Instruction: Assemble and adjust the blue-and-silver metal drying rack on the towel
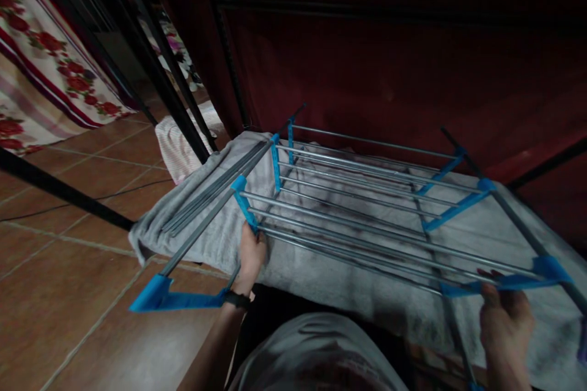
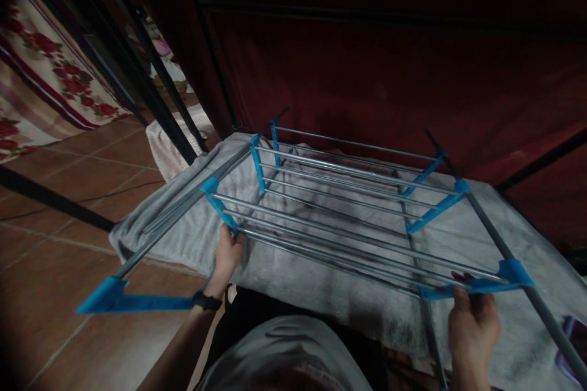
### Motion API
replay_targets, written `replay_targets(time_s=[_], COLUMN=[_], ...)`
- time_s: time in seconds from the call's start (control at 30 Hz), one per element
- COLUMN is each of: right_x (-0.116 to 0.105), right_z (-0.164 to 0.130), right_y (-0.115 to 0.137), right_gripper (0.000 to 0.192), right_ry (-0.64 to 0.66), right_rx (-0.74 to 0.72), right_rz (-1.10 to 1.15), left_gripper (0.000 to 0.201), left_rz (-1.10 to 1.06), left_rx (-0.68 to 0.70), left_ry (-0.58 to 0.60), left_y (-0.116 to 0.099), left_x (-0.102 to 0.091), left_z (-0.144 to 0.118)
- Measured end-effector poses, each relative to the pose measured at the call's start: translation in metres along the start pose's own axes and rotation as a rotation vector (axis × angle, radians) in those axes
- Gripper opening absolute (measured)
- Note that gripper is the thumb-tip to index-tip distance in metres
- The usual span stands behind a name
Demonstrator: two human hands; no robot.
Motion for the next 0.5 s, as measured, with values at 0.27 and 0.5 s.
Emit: replay_targets(time_s=[0.27, 0.5], right_x=[-0.005, -0.003], right_z=[0.011, 0.020], right_y=[0.013, 0.015], right_gripper=[0.045, 0.037], right_ry=[-0.094, -0.115], right_rx=[0.030, 0.000], right_rz=[0.006, 0.025], left_gripper=[0.033, 0.027], left_rz=[0.127, 0.191], left_rx=[-0.012, -0.037], left_ry=[0.062, 0.021], left_y=[0.003, 0.006], left_x=[0.012, 0.018], left_z=[0.001, 0.002])
Point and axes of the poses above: each hand's wrist, its own z-axis towards the middle knuckle, its own x-axis out of the palm, y = z × x, the point moved 5 cm from there along z, towards the middle knuckle, and after that the axes turned 14 degrees about y, right-handed, at the moved point
